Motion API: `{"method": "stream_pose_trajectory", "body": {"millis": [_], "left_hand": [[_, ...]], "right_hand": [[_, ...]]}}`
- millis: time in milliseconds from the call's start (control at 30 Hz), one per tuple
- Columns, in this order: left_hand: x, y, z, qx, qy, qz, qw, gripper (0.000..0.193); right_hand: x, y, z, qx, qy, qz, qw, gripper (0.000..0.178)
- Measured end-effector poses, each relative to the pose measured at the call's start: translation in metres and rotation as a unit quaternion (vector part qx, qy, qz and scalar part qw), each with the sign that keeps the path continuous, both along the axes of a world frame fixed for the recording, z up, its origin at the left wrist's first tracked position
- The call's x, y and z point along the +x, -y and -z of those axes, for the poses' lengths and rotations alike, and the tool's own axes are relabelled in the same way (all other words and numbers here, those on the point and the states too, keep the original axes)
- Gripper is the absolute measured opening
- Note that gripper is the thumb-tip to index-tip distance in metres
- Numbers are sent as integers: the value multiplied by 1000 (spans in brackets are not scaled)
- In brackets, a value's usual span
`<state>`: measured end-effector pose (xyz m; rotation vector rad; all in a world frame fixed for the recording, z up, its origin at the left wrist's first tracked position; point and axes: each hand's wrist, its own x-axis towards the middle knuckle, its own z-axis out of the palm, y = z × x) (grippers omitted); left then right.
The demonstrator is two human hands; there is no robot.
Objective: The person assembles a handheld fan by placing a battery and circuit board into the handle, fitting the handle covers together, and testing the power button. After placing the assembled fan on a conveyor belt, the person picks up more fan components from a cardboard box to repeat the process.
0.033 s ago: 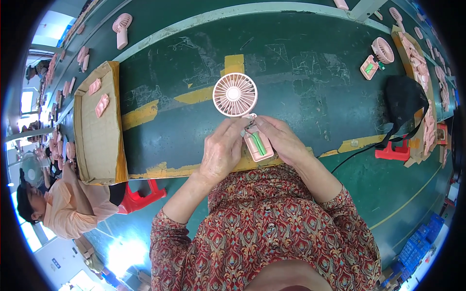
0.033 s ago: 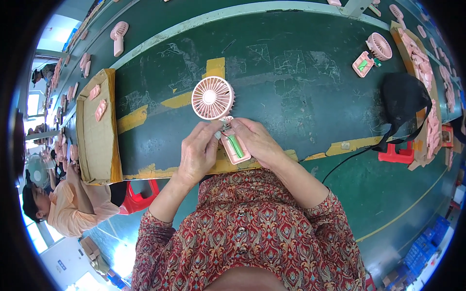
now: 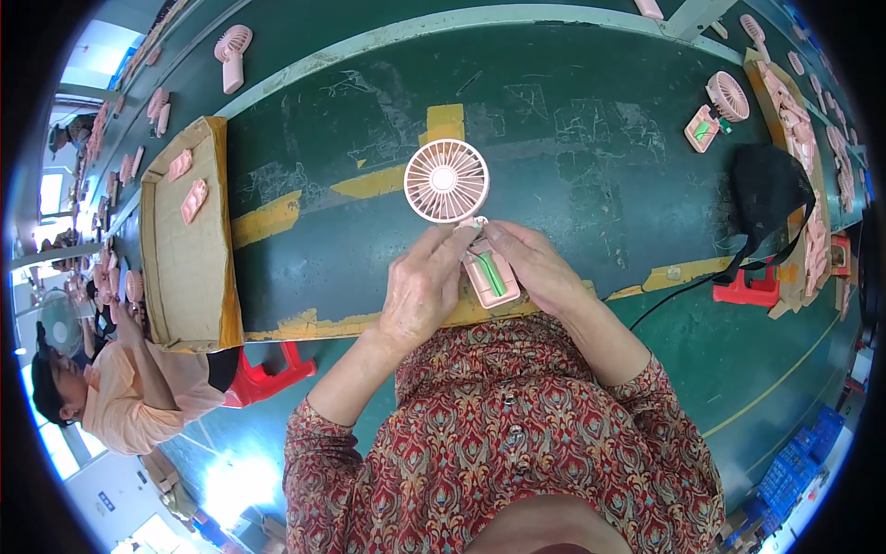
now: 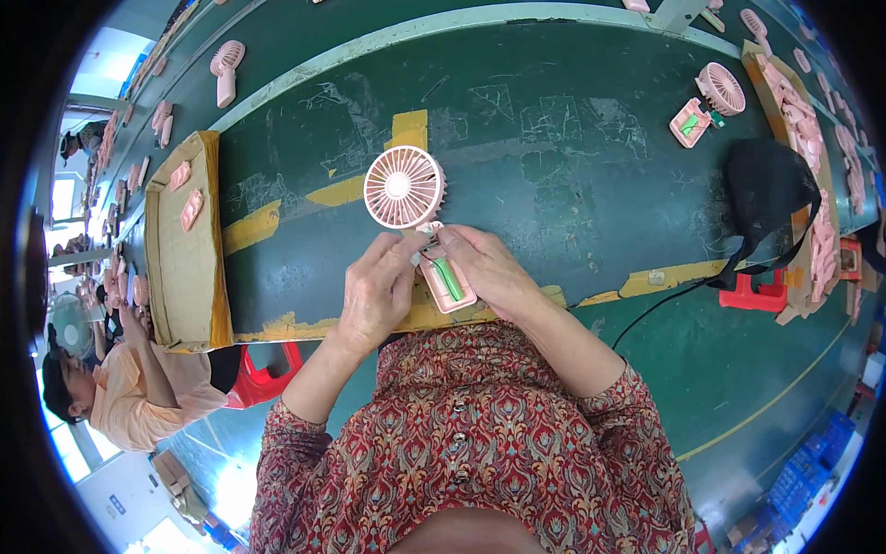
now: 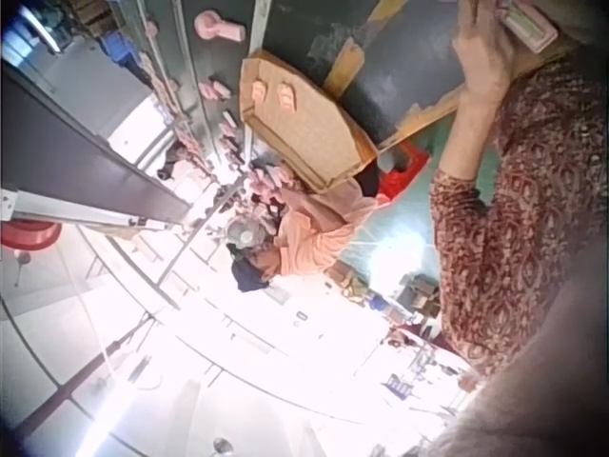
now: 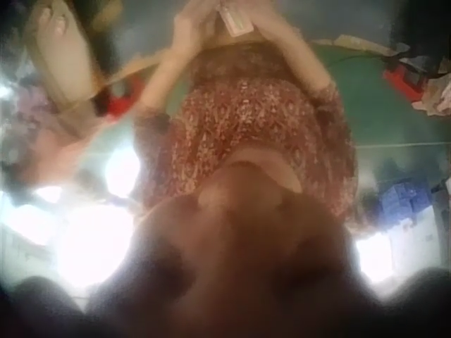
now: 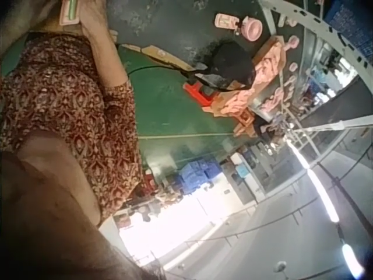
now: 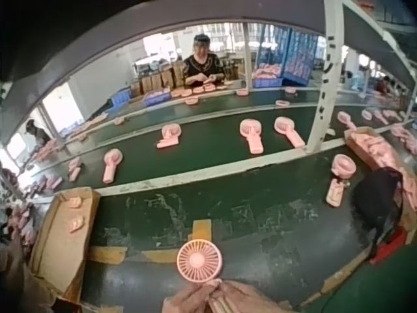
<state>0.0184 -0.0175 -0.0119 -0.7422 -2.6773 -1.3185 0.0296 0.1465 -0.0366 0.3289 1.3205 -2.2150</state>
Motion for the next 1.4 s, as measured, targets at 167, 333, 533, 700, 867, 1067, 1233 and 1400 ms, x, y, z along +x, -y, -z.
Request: {"method": "stream_pose_trajectory", "body": {"millis": [167, 333, 533, 700, 867, 1067, 1233, 1400], "left_hand": [[-1, 2, -1, -65, -50, 44, 996, 34], [-1, 4, -4, -131, -30, 69, 989, 35], [-8, 3, -6, -134, -55, 103, 984, 38], [-12, 3, -10, -131, -35, 118, 984, 37], [-10, 4, -10, -123, -28, 113, 986, 37], [-15, 5, -12, -101, 11, 92, 991, 39], [-18, 7, -14, -87, 77, 67, 991, 41], [-22, 7, -12, -84, 89, 69, 990, 40]], "right_hand": [[1, -6, 1, -15, -53, -38, 998, 30], [2, -5, 3, 2, -88, -63, 994, 30], [1, -4, 2, 27, -106, -66, 992, 30], [1, -4, -2, 30, -101, -61, 993, 30], [-3, -8, -1, -49, 20, -27, 998, 30], [0, 2, 0, 110, -84, -30, 990, 27], [-2, 1, -2, 180, -121, -69, 974, 27], [-10, 3, -5, 82, -28, -38, 996, 31]]}}
